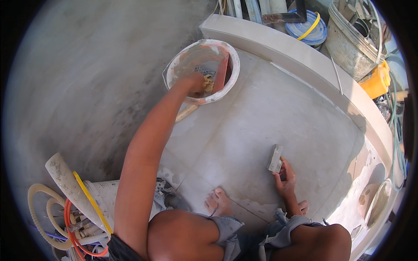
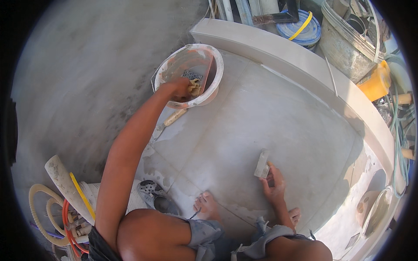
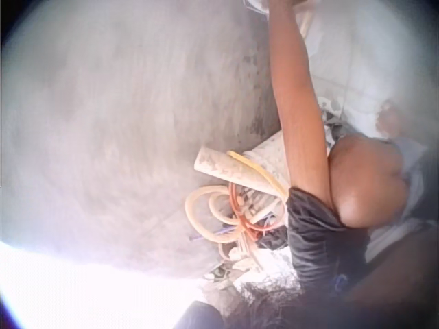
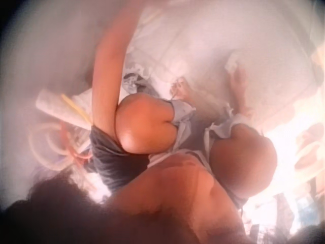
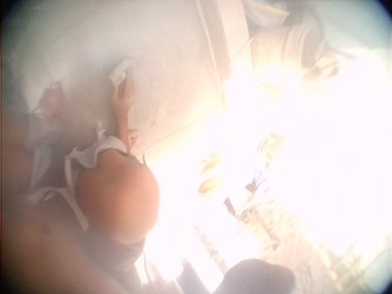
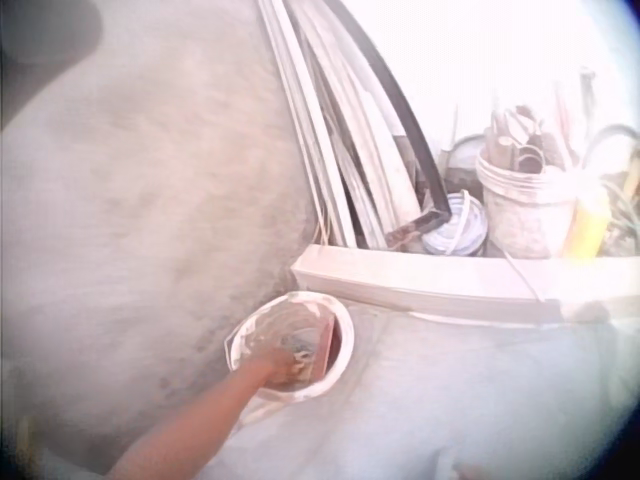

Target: The person scrapes grout residue from tiled floor joints using a small hand tool, then wipes the surface with a yellow sponge. They repeatedly dip the sponge into a bucket of water to rinse it and continue cleaning the floor area.

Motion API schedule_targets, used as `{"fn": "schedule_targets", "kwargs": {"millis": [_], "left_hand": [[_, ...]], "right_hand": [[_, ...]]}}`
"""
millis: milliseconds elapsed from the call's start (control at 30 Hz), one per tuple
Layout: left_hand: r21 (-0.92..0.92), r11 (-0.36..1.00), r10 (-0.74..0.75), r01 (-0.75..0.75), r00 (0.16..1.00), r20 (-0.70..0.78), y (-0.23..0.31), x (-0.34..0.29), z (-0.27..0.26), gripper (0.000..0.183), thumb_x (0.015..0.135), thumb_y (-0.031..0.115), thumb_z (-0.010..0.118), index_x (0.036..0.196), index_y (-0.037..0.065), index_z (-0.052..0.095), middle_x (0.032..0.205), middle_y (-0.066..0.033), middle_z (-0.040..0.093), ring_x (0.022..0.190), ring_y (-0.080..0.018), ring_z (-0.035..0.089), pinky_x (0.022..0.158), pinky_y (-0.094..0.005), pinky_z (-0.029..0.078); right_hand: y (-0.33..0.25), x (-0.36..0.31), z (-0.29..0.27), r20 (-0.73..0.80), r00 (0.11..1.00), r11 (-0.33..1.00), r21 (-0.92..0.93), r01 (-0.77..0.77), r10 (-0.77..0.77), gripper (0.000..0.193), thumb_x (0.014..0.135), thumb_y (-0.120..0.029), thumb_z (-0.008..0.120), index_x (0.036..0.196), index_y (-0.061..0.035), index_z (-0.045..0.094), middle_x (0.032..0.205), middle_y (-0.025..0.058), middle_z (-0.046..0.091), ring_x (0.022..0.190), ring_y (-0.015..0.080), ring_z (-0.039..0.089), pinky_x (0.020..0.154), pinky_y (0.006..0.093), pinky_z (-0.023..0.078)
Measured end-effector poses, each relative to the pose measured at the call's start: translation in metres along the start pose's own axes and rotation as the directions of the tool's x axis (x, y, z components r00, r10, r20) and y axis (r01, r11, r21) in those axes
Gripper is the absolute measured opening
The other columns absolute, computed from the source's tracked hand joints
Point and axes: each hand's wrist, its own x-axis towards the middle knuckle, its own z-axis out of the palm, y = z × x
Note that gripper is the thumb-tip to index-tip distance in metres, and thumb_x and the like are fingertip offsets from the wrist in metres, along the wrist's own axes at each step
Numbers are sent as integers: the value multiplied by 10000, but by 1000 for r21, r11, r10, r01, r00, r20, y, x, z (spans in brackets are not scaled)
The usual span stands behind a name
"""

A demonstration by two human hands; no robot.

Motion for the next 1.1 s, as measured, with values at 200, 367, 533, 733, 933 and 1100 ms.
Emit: {"fn": "schedule_targets", "kwargs": {"millis": [200,367,533,733,933,1100], "left_hand": [[-88,992,-68,85,982,177,-6,34,2,268,830,127,718,1069,13,753,975,-147,760,885,-242,743,684,-378,577],[-183,983,-6,24,995,96,-13,49,41,427,931,245,720,1261,-25,697,1225,-177,744,1066,-235,695,830,-447,554],[-282,951,84,-124,985,-150,-40,40,33,481,932,303,733,1293,-13,700,1210,-214,764,1043,-300,726,917,-459,560],[137,991,23,-8,994,-110,-38,36,-1,516,899,354,759,1231,-39,719,1183,-235,768,1056,-338,742,925,-464,567],[366,927,-32,82,989,-143,-51,26,-21,562,866,406,785,1169,-65,738,1155,-256,772,1068,-376,758,933,-469,574],[239,971,-35,27,999,27,-36,15,-34,565,776,410,862,1078,-60,773,1134,-268,775,1078,-394,763,899,-457,591]], "right_hand": [[-2,2,-2,28,1000,1000,-2,14,-14,682,849,6,835,1481,-23,580,998,116,684,768,188,687,682,305,569],[-6,0,-9,57,997,998,14,-53,52,667,918,-122,811,1535,-132,558,994,90,656,794,208,694,701,337,584],[-7,2,-10,62,998,995,92,-37,31,664,961,-195,783,1567,-146,517,1061,102,666,817,225,711,727,363,594],[-8,-4,-12,47,999,998,51,-22,19,637,993,-250,761,1569,-142,511,1056,115,673,806,238,719,724,368,592],[-4,-3,0,-2,999,996,74,53,-53,638,999,-268,759,1571,-137,509,1069,126,681,798,241,724,718,379,588],[-4,-5,-9,13,999,996,80,42,-43,649,999,-254,754,1582,-136,494,1106,133,686,833,251,729,733,373,595]]}}
